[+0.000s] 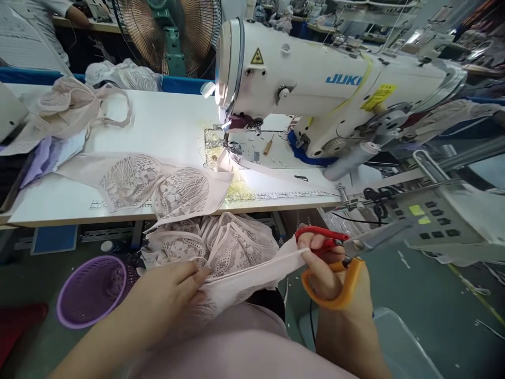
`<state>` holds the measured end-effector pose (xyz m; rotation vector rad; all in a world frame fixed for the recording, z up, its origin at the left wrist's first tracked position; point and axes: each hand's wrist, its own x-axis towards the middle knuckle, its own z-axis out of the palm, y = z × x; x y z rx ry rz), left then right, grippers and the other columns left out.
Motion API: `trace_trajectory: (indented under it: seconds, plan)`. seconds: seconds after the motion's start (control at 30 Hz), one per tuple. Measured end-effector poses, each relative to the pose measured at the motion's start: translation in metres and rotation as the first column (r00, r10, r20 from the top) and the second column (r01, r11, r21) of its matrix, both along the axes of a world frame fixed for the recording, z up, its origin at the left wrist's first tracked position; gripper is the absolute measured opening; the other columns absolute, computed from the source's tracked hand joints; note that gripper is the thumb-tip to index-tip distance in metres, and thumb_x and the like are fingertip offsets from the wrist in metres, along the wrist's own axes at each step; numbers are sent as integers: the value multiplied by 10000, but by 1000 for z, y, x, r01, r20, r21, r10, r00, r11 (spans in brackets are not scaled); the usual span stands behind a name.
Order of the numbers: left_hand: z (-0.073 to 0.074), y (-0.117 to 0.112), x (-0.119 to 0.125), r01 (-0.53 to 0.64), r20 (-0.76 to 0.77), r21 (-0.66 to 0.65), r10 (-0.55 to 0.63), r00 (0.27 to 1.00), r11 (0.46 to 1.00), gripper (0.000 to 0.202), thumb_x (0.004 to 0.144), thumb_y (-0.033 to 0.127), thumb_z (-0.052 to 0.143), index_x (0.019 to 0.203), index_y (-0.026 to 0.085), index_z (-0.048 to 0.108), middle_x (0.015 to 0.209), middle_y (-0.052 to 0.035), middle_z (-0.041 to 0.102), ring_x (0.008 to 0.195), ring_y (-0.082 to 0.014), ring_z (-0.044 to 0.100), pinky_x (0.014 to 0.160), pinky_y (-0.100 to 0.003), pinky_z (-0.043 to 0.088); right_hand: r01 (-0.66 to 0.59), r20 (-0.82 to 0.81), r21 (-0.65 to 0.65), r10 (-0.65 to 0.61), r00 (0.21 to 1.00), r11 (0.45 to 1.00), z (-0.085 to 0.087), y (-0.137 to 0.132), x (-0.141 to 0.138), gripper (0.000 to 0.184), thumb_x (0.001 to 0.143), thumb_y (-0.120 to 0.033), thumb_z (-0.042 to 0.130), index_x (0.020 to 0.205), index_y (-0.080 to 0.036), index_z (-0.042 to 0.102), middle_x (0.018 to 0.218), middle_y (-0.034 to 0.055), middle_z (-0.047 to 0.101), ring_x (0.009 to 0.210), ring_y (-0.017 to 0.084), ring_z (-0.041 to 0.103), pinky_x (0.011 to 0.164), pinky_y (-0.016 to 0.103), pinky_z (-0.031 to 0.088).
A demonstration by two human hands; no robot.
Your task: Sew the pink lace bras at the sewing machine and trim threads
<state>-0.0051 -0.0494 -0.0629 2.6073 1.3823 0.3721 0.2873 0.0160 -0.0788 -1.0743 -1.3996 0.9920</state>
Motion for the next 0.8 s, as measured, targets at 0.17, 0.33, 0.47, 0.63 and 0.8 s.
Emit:
trace_trajectory:
  seconds: [0.17,0.33,0.47,0.63,0.8]
  plan:
    - [11,8,-1,50,-13,0,-50,999,999,267,922,172,391,1006,186,645,711,-11,652,572,-144,599,496,-236,423,39,-70,-68,-43,997,997,-7,4,-2,215,753,-274,677,791,-228,471,807,28,522,798,196,548,726,363,459]
    - [38,17,-6,29,106,-219,-6,994,975,247,900,225,438,843,235,677,692,9,638,645,-132,608,565,-211,437,1,-114,-83,-10,993,997,-9,5,-7,219,746,-268,674,770,-226,461,763,13,490,746,175,526,674,329,446]
    - [42,20,-5,-65,188,-325,132,973,943,218,847,226,476,755,247,673,694,13,644,645,-132,606,572,-209,446,0,-112,-60,-6,994,998,-10,4,-8,215,771,-301,646,778,-229,443,764,17,489,725,176,516,633,320,435]
    - [35,20,-2,-182,197,-324,255,947,928,193,813,268,493,712,239,655,659,9,640,603,-153,599,552,-240,463,34,-108,-15,-35,994,999,-11,2,-5,220,779,-292,632,802,-237,421,764,12,489,747,185,528,673,338,447]
    - [34,20,0,-148,227,-279,215,950,949,196,824,262,485,716,241,647,655,5,634,606,-158,598,547,-248,463,53,-97,43,-49,994,998,-14,5,-1,206,789,-247,626,802,-238,421,780,7,519,770,182,540,722,343,447]
